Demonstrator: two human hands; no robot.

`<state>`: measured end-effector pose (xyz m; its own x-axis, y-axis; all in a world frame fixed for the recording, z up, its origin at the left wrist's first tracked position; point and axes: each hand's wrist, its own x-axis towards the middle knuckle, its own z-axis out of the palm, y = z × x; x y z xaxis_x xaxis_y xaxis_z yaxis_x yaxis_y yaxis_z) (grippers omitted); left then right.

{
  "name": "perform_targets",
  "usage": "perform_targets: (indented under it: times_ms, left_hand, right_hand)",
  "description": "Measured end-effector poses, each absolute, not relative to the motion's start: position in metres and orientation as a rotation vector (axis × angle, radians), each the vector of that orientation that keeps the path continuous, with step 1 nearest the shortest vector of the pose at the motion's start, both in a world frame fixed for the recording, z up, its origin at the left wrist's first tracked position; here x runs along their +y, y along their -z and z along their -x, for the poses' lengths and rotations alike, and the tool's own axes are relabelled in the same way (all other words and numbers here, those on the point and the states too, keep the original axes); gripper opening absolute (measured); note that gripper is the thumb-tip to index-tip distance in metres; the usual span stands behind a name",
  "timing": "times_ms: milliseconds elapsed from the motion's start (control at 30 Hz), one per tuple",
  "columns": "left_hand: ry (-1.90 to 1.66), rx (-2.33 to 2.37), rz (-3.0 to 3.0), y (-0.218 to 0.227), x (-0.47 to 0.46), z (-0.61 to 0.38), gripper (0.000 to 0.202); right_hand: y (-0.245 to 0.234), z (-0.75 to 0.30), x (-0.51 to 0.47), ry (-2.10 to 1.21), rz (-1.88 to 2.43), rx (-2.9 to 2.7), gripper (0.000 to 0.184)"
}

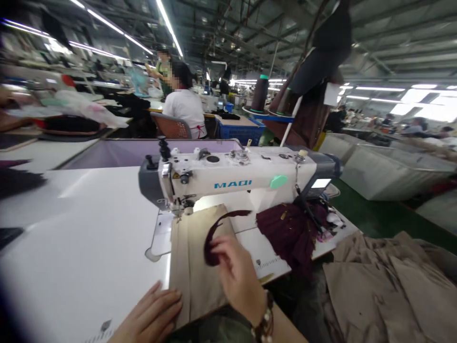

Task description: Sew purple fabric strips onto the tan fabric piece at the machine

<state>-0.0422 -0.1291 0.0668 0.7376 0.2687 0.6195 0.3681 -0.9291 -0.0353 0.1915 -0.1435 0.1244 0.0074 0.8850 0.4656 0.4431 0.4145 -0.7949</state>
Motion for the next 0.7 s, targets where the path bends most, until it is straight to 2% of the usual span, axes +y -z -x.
perform_targets:
  times_ms: [100,233,367,467,567,700]
  left_hand:
    - [0.845,-0.766,2.878,-0.079,-0.141,0.041,0.019]
    - [0.952,-1.063,2.961,-0.074,-0.154,0.039,0.013]
    - [1.025,-1.084,3.021,-0.072,-0.156,0.034,0.011]
    - [1.021,-1.092,3.049,-0.076,-0.155,0.032,0.01]
    - [1.001,-1.108,3.066,-0.079,-0.154,0.031,0.01]
    - [1.01,-1.098,3.09,-0.079,-0.155,0.033,0.009]
  right_hand:
    - [-0.114,-0.156,-0.151,-0.678,1.148,-2.007,0.025]
    - [-0.107,-0.149,-0.153,-0.716,1.17,-2.257,0.024]
    - [-0.118,-0.154,-0.141,-0.772,1.16,-2.436,0.026]
    - [-0.122,-0.151,-0.124,-0.541,1.199,-2.606,0.03]
    - [-0.121,-0.144,-0.107,-0.299,1.239,-2.726,0.024]
    - [-0.12,-0.137,-0.087,-0.357,1.328,-2.678,0.024]
